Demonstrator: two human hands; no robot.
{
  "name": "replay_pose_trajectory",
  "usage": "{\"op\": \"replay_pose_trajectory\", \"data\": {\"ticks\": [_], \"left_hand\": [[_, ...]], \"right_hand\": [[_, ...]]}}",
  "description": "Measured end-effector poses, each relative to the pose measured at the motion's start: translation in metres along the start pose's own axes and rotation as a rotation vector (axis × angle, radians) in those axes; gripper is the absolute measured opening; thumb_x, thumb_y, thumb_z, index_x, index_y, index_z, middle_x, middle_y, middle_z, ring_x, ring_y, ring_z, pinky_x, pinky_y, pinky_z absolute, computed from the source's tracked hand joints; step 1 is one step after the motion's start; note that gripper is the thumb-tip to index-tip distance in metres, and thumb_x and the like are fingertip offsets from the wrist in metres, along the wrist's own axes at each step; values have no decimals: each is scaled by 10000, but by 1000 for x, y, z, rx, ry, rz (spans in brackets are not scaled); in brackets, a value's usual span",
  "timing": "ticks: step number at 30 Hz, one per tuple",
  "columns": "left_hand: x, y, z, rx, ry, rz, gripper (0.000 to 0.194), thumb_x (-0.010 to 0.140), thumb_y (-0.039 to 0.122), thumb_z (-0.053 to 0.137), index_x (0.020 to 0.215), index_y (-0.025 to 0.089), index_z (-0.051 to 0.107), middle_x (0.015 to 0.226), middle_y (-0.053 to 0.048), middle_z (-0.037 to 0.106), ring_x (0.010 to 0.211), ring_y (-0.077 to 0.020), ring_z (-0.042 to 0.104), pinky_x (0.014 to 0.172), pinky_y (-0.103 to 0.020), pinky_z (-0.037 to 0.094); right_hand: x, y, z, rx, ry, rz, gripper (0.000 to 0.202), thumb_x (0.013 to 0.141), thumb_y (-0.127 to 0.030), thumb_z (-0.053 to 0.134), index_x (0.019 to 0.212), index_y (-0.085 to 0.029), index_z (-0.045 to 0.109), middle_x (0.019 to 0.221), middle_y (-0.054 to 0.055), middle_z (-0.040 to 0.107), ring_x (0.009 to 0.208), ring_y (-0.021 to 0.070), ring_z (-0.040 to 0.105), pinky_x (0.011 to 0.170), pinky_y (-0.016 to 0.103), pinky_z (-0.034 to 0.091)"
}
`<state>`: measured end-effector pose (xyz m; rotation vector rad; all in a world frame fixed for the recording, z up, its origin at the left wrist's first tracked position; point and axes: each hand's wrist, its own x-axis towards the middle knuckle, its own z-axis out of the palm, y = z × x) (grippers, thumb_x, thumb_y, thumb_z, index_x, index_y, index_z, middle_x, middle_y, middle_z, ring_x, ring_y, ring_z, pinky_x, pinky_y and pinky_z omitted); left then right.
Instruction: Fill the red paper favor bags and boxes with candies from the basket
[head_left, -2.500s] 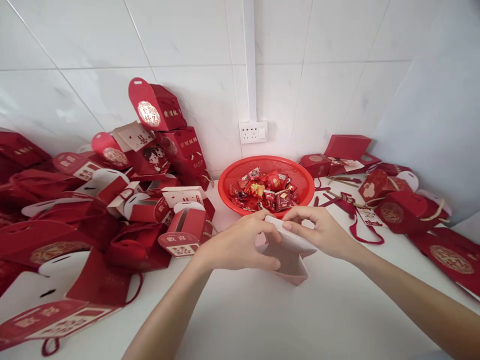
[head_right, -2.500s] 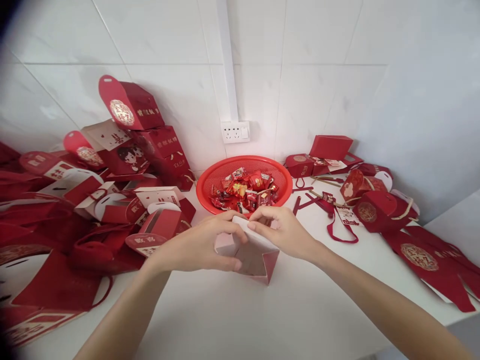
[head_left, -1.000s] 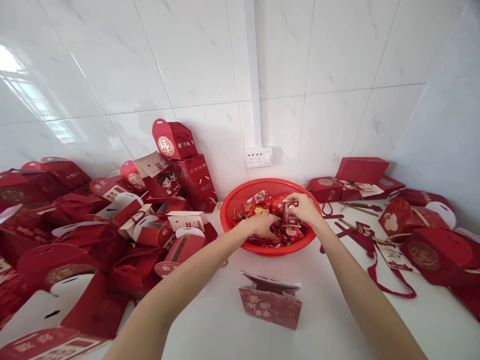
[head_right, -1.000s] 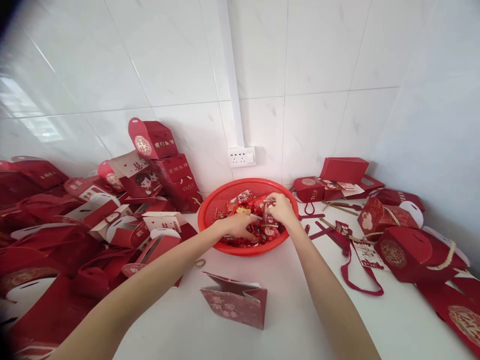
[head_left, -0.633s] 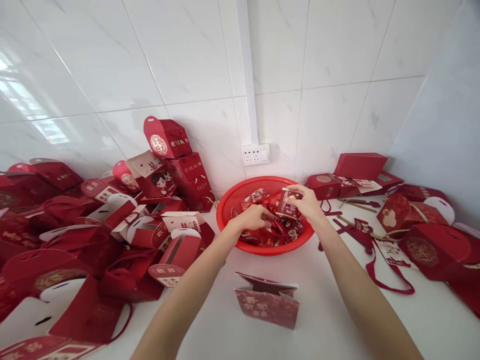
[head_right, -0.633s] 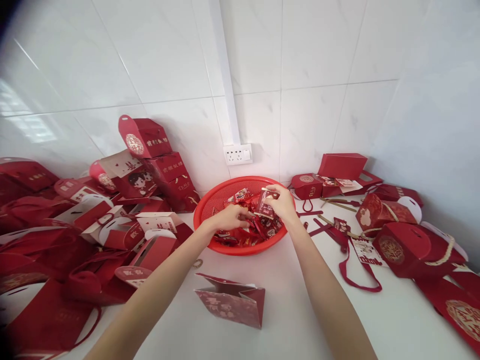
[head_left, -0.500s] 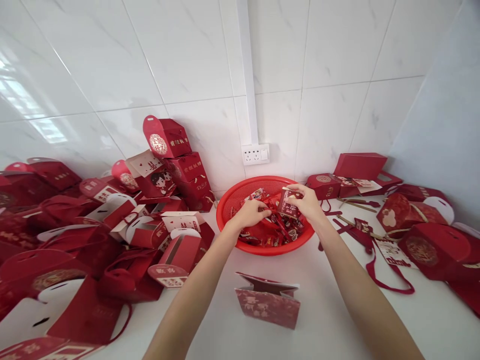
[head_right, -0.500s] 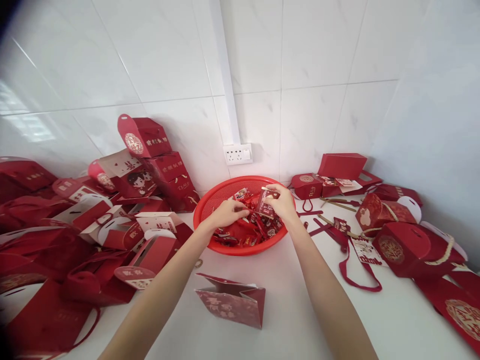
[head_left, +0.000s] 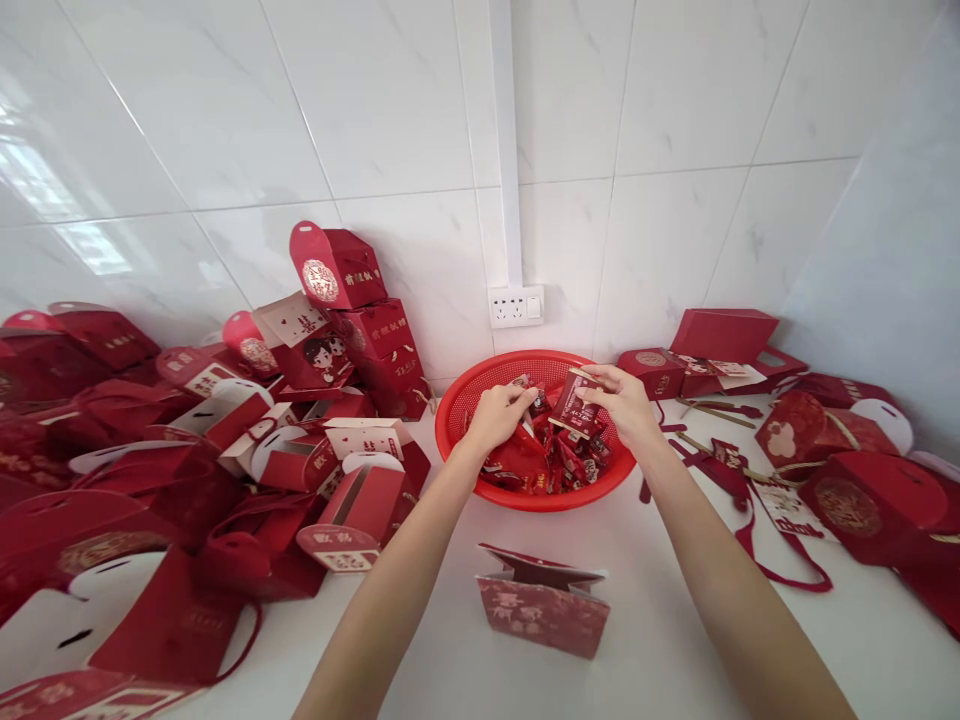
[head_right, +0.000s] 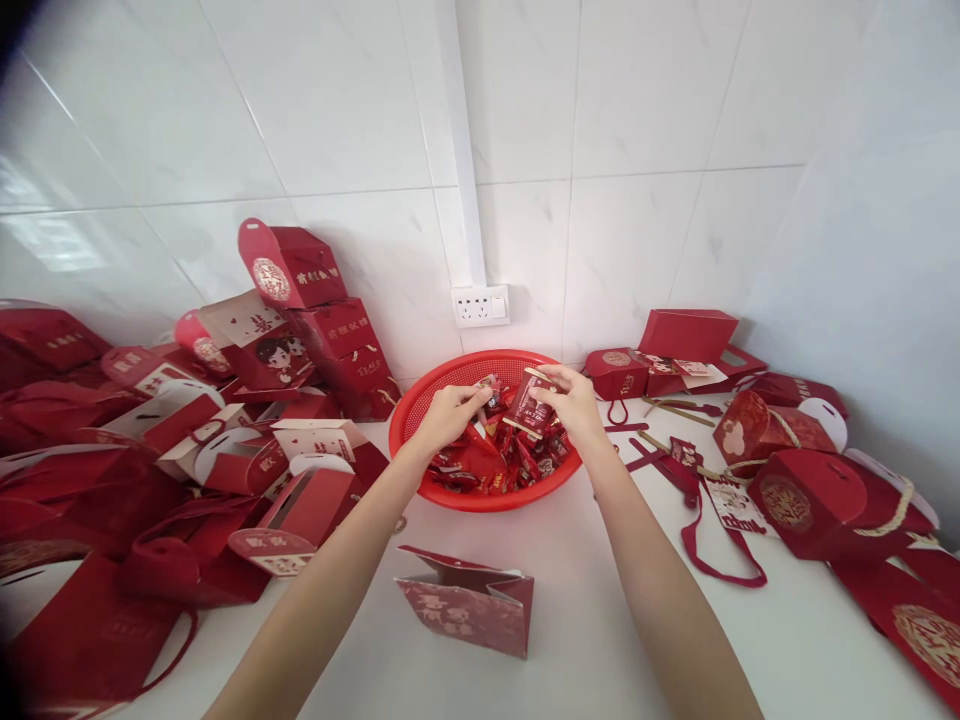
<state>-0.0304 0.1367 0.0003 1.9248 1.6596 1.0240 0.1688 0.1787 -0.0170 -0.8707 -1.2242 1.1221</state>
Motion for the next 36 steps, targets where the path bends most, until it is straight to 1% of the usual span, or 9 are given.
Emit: {"op": "replay_pose_trajectory", "data": {"ticks": [5,8,13,19,22,25,29,33,36], "left_hand": [[2,0,0,-21,58,-33,434,866,432,566,542,160,661,490,16,504,580,-150,508,626,-262,379],[2,1,0,-20,63,-37,211,799,279,612,662,162,723,620,7,628,659,-160,570,675,-257,424],[1,0,5,-103,-87,156,203,739,198,659,928,186,735,920,-25,745,761,-176,657,754,-274,519],[7,-7,8,-459,18,338,195,862,289,595,867,145,726,879,-65,736,830,-188,684,813,-302,551],[8,-8,7,-515,94,389,171,843,254,616,871,149,749,959,-86,738,877,-194,700,802,-295,562],[8,-7,6,-522,159,477,166,829,200,625,906,171,769,1004,-89,736,941,-197,706,847,-310,567],[8,-6,7,-534,148,532,168,829,206,648,931,189,780,1010,-86,753,987,-204,704,896,-337,562],[8,-5,7,-609,145,304,252,835,316,652,992,167,781,999,-88,779,945,-227,716,851,-340,572],[7,-3,5,-702,30,145,372,845,462,630,887,128,787,878,-91,783,830,-240,722,762,-340,580]], "right_hand": [[-1,-4,0,123,19,42,396,420,-247,897,777,-200,733,738,15,748,660,172,652,658,322,537],[-2,-6,-1,185,12,75,395,387,-227,925,702,-199,688,639,-15,704,565,138,606,596,292,516],[-4,-8,-3,228,-114,-15,410,426,-230,944,590,-212,569,644,-40,664,645,142,623,685,291,529],[-13,-17,-4,121,-548,-57,342,559,-303,933,714,-218,640,1223,68,706,1128,253,647,951,388,504],[-15,-19,-3,120,-714,4,452,595,-479,916,906,-228,704,1260,89,679,1156,275,646,959,407,521],[-13,-15,-2,159,-627,107,460,692,-574,837,971,-242,682,1060,56,735,931,225,718,800,362,575],[-10,-8,0,125,-522,116,459,677,-397,890,1058,-240,688,905,25,765,802,193,723,736,326,578],[-8,-5,-1,98,-443,56,366,617,-343,918,891,-209,714,850,17,762,760,181,707,733,323,571],[-6,-4,-1,97,-374,10,347,593,-330,929,818,-211,694,829,-2,749,754,163,691,755,315,561]]}}
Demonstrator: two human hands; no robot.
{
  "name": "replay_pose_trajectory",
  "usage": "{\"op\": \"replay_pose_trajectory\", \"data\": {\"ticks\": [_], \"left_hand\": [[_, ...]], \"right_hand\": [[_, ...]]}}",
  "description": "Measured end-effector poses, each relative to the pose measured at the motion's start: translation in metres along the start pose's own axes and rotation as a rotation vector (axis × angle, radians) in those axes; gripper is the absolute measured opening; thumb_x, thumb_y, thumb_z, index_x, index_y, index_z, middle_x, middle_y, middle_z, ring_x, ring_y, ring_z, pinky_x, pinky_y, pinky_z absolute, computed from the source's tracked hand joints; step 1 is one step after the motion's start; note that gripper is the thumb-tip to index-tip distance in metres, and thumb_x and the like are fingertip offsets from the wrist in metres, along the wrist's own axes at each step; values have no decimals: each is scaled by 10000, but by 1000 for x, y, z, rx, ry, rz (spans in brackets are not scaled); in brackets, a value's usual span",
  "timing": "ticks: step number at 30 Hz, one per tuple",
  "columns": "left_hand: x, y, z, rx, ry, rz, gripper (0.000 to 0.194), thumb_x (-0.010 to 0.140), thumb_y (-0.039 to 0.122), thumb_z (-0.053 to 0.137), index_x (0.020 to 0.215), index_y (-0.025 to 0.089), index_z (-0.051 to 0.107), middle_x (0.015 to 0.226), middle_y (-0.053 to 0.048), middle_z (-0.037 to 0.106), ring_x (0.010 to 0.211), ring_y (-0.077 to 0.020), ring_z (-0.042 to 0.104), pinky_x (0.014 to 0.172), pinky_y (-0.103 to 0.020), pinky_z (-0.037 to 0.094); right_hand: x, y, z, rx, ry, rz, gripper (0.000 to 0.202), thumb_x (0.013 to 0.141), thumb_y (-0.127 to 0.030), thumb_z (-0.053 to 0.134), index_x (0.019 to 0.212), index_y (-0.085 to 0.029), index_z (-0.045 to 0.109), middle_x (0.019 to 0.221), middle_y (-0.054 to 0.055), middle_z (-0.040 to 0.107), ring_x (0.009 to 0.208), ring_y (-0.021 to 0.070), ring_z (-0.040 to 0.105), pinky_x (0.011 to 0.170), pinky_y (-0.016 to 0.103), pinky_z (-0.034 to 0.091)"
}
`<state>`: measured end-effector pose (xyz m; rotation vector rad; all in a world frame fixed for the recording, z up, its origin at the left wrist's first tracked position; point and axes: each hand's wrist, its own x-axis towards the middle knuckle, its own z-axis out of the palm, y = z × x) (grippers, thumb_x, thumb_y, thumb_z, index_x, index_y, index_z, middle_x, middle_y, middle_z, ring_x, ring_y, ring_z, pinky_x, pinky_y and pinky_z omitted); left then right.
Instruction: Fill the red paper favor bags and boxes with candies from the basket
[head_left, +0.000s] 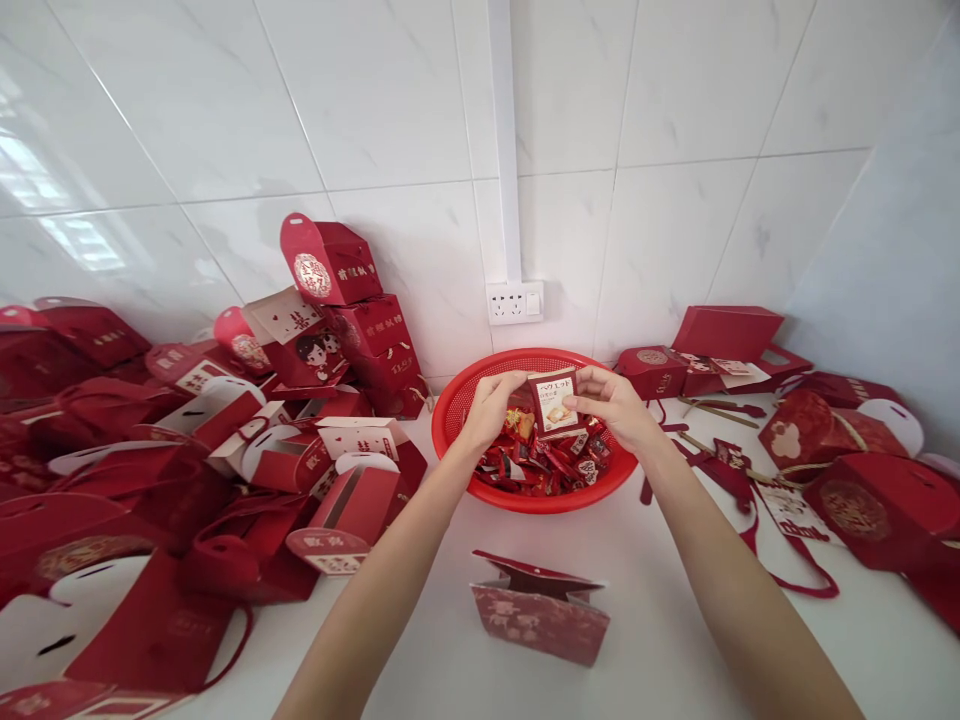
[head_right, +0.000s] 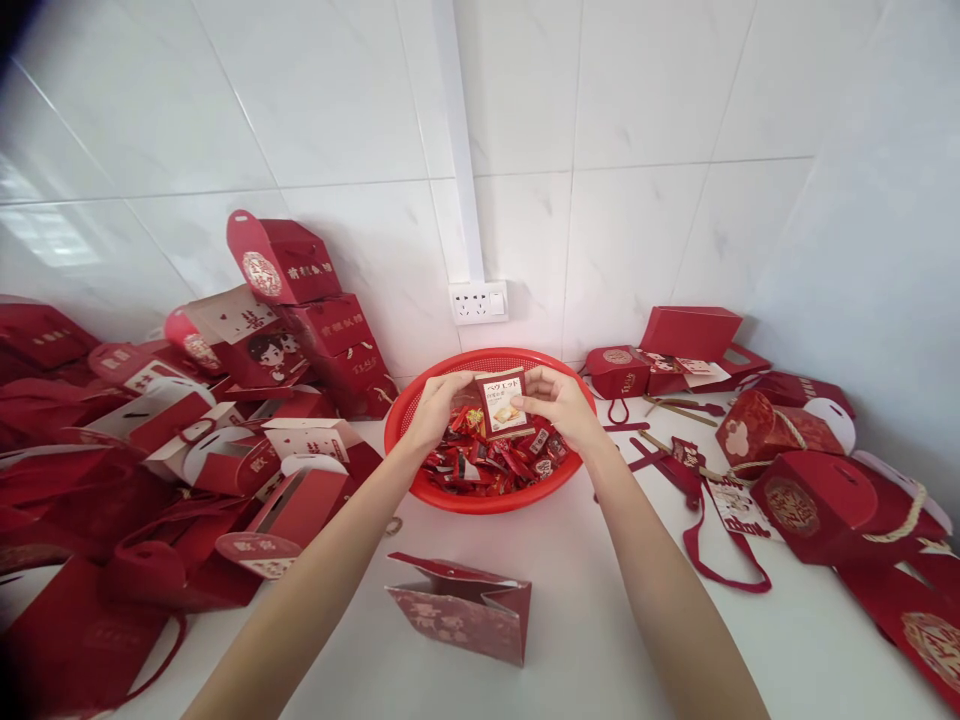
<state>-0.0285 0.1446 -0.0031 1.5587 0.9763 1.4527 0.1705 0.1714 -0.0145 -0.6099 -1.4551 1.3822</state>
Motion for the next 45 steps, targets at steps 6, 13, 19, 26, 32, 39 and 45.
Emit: {"op": "replay_pose_trajectory", "data": {"ticks": [6,13,19,26,32,39,45], "left_hand": [[-1,-1,1,64,-101,40,370,745,488,793,819,127,762,767,-44,752,721,-196,693,703,-300,560],[1,-8,2,191,-105,105,385,877,451,659,1098,150,750,1033,-91,778,927,-234,722,880,-363,571],[-1,-16,5,670,-352,113,226,864,194,590,976,194,786,1032,-52,793,961,-217,725,945,-326,543],[27,-20,28,953,-726,27,319,873,189,561,1126,161,755,1080,-112,776,982,-268,721,920,-348,530],[37,-29,57,1050,-904,-12,702,654,393,840,1319,252,664,1407,-132,595,1218,-348,606,974,-385,499],[37,-30,48,1084,-834,-194,231,525,268,874,724,235,760,673,-15,666,716,-252,642,705,-314,481],[46,-26,11,1107,-620,-303,381,404,254,902,370,216,524,421,10,464,568,-224,555,646,-330,434]], "right_hand": [[-1,-2,4,-17,-17,-6,372,628,-391,911,892,-229,705,889,9,766,818,188,706,820,347,562],[2,-1,6,58,152,-40,389,597,-384,893,908,-223,723,903,26,784,886,245,728,867,410,578],[8,-2,2,236,455,-53,277,545,-276,811,777,-219,671,756,10,753,853,263,725,776,395,587],[10,-4,2,285,560,-36,215,500,-234,759,681,-223,643,648,-25,710,730,224,700,665,342,577],[11,-1,0,270,569,-44,229,510,-233,760,676,-228,602,644,-37,695,699,204,685,654,331,569],[11,-1,-1,280,574,-34,201,501,-216,739,676,-228,641,650,-36,710,632,183,654,575,299,544],[10,-1,-2,276,565,-29,208,519,-215,743,704,-222,650,673,-23,722,638,185,660,579,300,533]]}}
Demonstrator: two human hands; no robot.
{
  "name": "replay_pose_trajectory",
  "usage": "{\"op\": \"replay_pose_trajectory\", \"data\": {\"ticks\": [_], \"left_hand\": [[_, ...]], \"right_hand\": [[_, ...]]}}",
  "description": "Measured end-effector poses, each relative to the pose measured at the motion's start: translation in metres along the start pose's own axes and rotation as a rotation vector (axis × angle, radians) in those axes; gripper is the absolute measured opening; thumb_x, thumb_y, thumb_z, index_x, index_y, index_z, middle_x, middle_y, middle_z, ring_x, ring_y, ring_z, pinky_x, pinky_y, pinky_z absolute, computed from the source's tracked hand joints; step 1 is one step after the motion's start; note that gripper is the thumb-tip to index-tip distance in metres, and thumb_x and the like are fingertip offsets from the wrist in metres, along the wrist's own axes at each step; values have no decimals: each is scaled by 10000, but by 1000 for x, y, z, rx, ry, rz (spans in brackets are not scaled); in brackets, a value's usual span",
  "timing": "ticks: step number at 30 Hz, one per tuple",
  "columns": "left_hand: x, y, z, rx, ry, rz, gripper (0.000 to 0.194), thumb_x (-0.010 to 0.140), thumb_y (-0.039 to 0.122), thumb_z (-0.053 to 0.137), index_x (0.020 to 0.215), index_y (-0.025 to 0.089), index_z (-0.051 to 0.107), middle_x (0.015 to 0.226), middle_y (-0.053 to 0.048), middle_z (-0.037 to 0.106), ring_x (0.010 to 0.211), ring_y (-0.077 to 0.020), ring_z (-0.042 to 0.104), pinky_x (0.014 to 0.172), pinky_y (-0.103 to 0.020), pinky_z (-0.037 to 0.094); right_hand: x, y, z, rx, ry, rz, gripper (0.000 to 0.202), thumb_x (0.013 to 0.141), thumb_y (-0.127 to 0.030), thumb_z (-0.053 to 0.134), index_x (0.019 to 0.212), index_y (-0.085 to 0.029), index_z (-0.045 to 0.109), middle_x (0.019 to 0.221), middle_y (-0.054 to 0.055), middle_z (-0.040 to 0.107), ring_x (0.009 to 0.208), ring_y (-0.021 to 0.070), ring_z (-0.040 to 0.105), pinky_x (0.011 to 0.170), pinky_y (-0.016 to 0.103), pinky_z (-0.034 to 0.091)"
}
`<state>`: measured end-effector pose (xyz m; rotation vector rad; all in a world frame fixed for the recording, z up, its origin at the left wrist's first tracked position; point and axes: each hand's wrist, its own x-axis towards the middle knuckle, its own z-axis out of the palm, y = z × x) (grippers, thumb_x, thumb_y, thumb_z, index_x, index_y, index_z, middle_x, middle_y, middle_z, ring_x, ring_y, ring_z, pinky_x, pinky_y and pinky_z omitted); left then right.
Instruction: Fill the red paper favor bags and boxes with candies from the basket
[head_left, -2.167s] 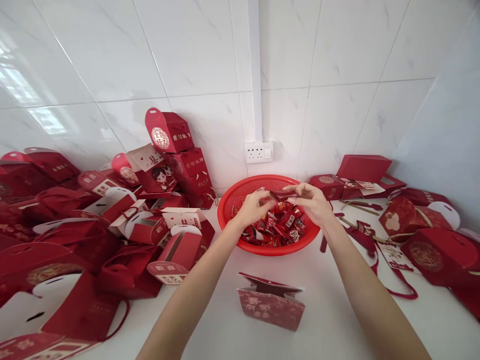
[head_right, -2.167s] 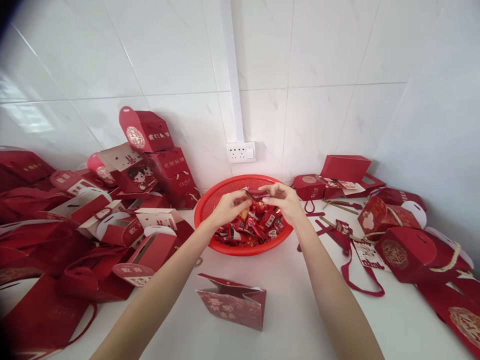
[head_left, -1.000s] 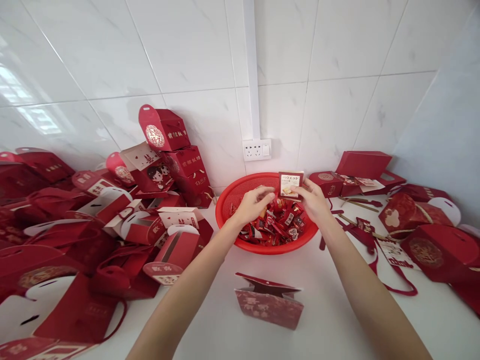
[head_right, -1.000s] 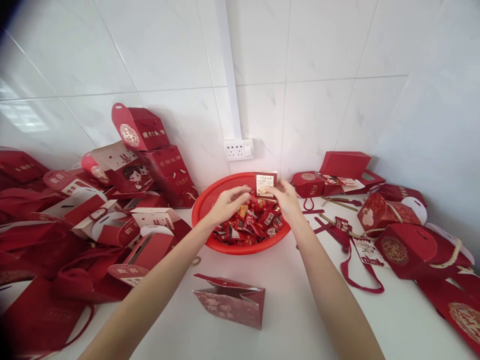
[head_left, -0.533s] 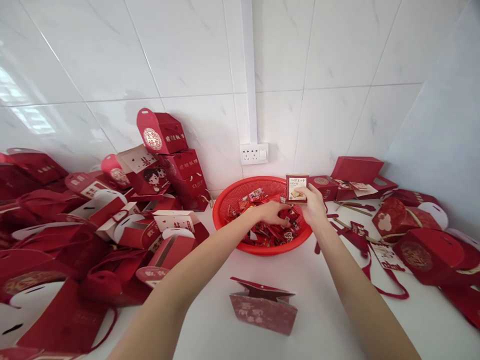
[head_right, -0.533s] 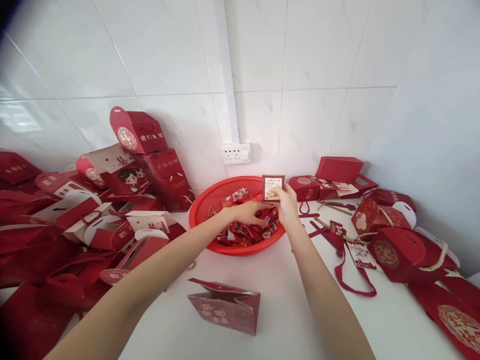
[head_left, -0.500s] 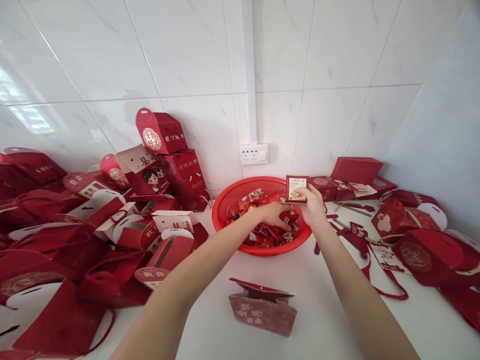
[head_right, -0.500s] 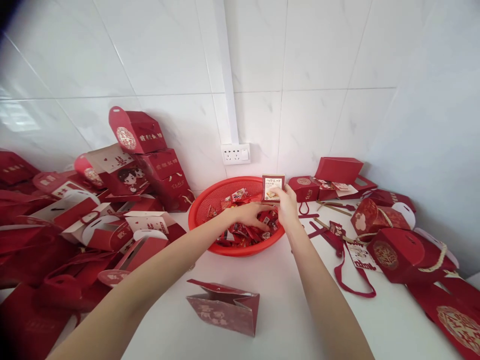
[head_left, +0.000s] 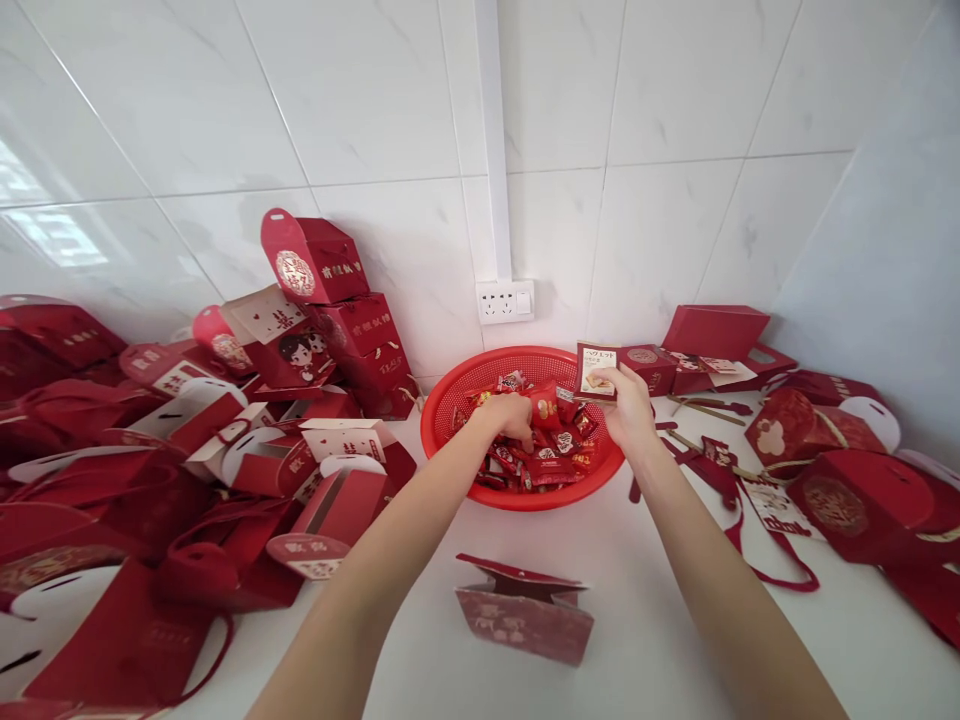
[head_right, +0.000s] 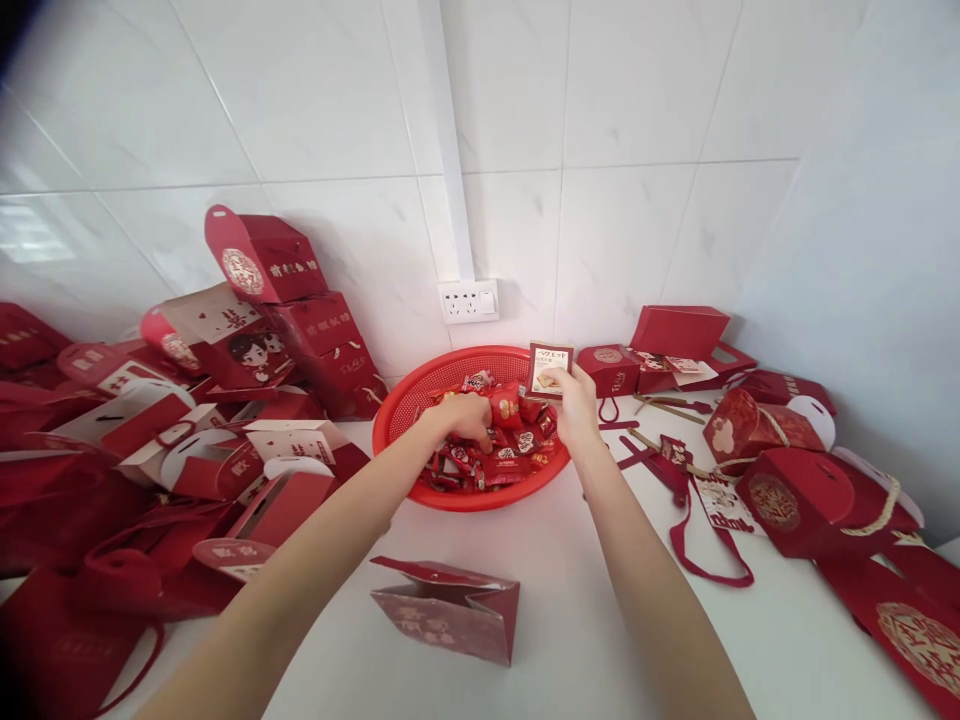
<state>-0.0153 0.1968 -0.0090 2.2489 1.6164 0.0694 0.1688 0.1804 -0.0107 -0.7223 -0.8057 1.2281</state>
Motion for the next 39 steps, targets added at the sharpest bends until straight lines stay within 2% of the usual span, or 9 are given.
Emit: {"op": "replay_pose_trajectory", "data": {"ticks": [5,10,16,20,22,24,27,33,39], "left_hand": [[-8,-8,-9,-189,115,8,374,507,331,860,401,211,523,450,39,459,527,-155,468,563,-284,352],[-7,-2,-11,-409,304,74,315,572,409,828,620,189,609,609,48,571,611,-137,512,600,-261,385],[-5,4,-5,-660,464,198,446,559,474,840,592,181,505,583,60,514,594,-113,465,594,-253,358],[-5,12,-1,-538,480,232,452,631,480,807,604,194,458,592,62,484,602,-116,461,598,-253,361],[-5,14,1,-369,488,197,341,695,411,769,665,194,508,641,46,534,635,-140,508,632,-270,406],[-5,14,3,-231,485,161,181,714,286,728,781,192,590,740,4,619,728,-196,582,704,-316,463],[-4,12,7,-150,439,192,322,616,99,706,924,188,677,906,-62,693,933,-291,634,856,-398,496],[0,28,26,205,102,508,466,714,-16,564,1084,198,750,1128,-104,742,1117,-261,642,980,-341,479],[1,45,32,313,47,345,382,723,42,641,1064,156,771,1127,-164,746,1173,-323,637,1067,-426,430]], "right_hand": [[-1,1,1,10,4,3,210,518,-239,748,702,-225,649,685,-12,732,704,220,699,647,337,565],[2,5,0,18,18,-15,247,559,-252,765,776,-242,647,755,-11,754,774,236,724,710,366,589],[2,10,-1,-69,-39,55,347,583,-296,825,865,-250,628,794,1,748,816,263,734,699,400,605],[-1,9,1,-106,-171,70,436,489,-256,897,849,-226,654,824,29,763,890,281,729,761,402,597],[-1,8,1,-100,-113,27,419,479,-216,885,839,-221,671,825,17,767,865,254,723,772,379,587],[0,8,1,-73,0,-22,345,511,-200,840,816,-221,679,792,-6,760,800,216,711,754,349,576],[0,8,1,-39,54,-36,274,540,-189,785,791,-219,679,749,-24,745,725,186,689,723,327,564],[0,9,1,-53,57,-27,258,527,-160,770,751,-220,657,744,-24,740,728,183,678,694,309,554],[1,11,0,-59,53,-51,265,525,-180,767,769,-207,667,759,-17,745,745,187,686,724,326,560]]}}
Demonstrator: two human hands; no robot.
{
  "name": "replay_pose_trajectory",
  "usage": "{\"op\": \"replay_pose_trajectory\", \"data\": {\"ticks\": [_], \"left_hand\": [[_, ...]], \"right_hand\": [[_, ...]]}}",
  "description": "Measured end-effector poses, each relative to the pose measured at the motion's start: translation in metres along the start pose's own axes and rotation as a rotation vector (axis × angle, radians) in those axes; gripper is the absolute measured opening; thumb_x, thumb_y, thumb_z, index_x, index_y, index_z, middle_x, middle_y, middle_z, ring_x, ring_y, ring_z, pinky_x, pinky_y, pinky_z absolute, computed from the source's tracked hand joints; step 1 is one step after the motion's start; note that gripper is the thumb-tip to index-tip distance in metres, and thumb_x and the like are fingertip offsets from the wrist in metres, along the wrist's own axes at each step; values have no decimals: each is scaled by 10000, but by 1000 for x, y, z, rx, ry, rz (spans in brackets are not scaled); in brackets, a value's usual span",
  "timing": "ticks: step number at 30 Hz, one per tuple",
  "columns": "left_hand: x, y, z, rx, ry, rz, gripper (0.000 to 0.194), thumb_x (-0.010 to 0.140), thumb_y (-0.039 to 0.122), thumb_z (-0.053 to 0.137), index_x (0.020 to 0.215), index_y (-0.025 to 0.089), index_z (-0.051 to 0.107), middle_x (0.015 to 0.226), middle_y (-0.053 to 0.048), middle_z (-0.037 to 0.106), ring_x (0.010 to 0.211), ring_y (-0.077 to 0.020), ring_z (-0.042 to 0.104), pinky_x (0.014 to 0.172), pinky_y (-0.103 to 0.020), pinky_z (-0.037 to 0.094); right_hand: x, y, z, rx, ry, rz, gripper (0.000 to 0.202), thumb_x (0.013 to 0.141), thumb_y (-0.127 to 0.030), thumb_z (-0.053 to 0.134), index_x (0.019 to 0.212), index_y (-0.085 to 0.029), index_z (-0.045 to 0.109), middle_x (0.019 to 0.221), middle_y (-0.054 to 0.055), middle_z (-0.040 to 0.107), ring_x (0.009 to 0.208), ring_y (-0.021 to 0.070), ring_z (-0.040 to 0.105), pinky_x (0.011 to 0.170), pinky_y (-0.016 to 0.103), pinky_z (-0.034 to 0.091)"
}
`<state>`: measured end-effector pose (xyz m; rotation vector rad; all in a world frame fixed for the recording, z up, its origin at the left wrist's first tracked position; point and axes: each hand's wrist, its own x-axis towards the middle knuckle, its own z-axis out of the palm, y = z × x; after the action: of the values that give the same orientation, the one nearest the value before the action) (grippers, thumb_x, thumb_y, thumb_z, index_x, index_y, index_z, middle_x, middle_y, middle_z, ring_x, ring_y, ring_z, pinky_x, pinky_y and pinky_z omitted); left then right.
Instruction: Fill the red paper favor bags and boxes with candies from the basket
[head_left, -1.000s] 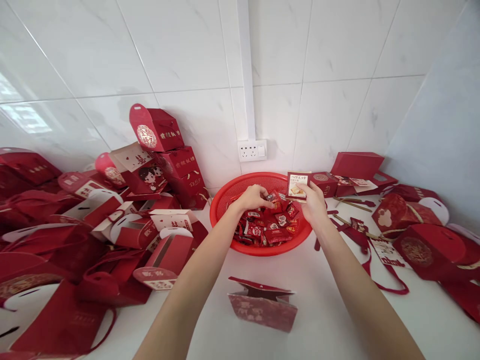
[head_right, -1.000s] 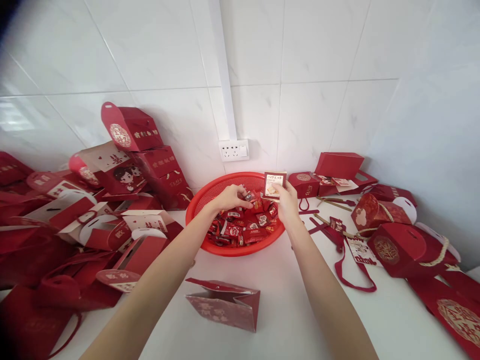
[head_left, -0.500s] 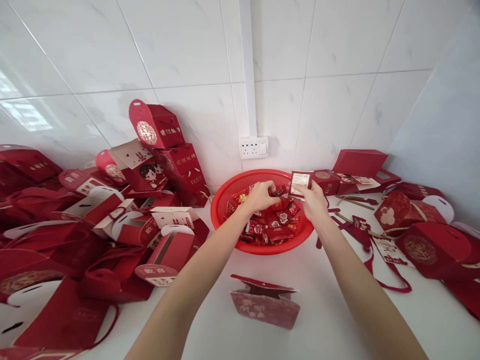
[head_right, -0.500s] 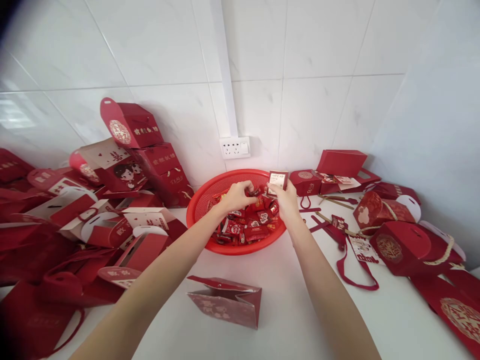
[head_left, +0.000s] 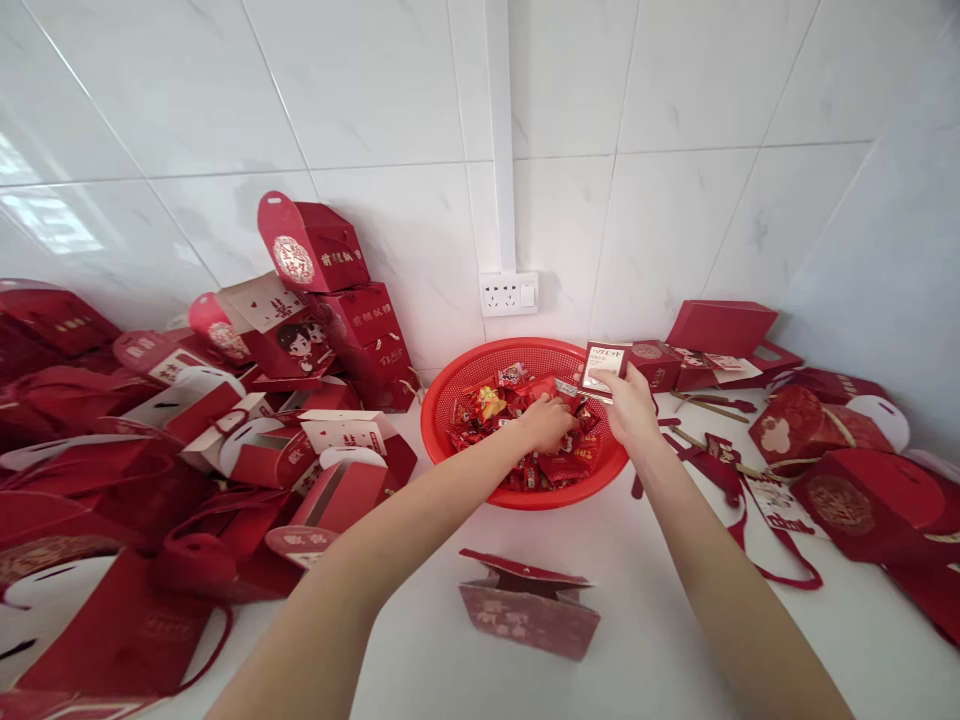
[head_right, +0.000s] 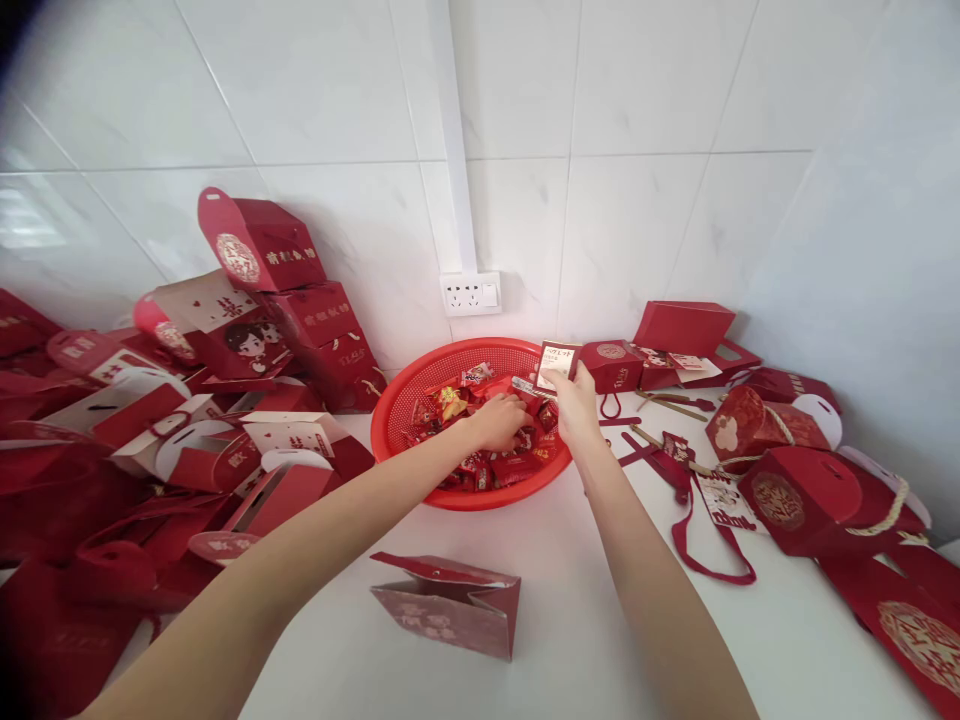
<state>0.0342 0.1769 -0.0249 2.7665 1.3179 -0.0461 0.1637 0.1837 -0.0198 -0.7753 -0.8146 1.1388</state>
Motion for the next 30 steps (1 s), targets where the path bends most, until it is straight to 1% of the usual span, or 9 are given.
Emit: {"op": "replay_pose_trajectory", "data": {"ticks": [5,8,11,14,17,23,25,27,30], "left_hand": [[-1,-9,-5,-58,22,-284,262,627,80,704,879,104,772,1011,-217,757,1036,-384,694,948,-461,509],[-4,-17,-11,-172,142,-416,232,668,118,673,883,129,761,977,-185,761,1001,-353,704,899,-417,519],[-8,-27,-18,-349,312,-461,183,780,183,585,858,152,747,899,-124,759,930,-285,703,862,-359,512],[-9,-35,-23,-566,462,-406,243,855,228,504,837,145,732,839,-66,744,845,-217,680,824,-312,508],[-4,-38,-23,-758,559,-298,276,873,261,496,878,129,739,894,-47,751,868,-188,675,832,-286,512],[7,-36,-14,-1194,640,92,353,822,414,666,993,122,768,994,-87,769,1002,-236,680,926,-331,514],[9,-35,-10,-1140,683,43,397,875,410,616,1111,113,737,1096,-113,754,1067,-243,669,961,-340,510],[8,-34,-7,-916,678,-89,418,969,336,452,1235,99,671,1207,-144,716,1119,-239,657,991,-355,505],[6,-25,-2,-658,515,-116,351,933,188,448,1167,120,700,1186,-133,723,1107,-240,669,1009,-363,503]], "right_hand": [[1,1,0,25,3,-10,237,549,-193,744,775,-206,672,758,-16,748,742,190,690,752,339,553],[1,1,1,45,-1,-19,254,556,-196,750,801,-212,687,776,-21,756,760,193,696,758,337,554],[0,-2,3,53,-2,-4,265,550,-198,755,809,-217,698,770,-25,758,763,197,700,749,332,556],[-2,-4,5,22,-2,35,257,549,-200,763,799,-217,705,777,-20,764,765,196,704,747,326,559],[-3,-5,6,-37,-45,71,269,544,-219,804,796,-216,710,794,-8,772,761,197,710,724,317,559],[-6,-4,3,-84,-239,127,452,441,-204,921,855,-199,739,803,8,775,712,197,709,633,303,566],[-4,-4,2,-51,-202,78,443,448,-202,927,849,-192,737,801,10,773,716,194,709,653,320,585],[-2,-3,1,28,-92,12,403,471,-207,921,823,-190,726,789,6,768,718,191,711,689,339,601],[2,-2,0,149,22,-43,363,479,-177,906,780,-195,703,774,-9,759,713,181,713,744,350,608]]}}
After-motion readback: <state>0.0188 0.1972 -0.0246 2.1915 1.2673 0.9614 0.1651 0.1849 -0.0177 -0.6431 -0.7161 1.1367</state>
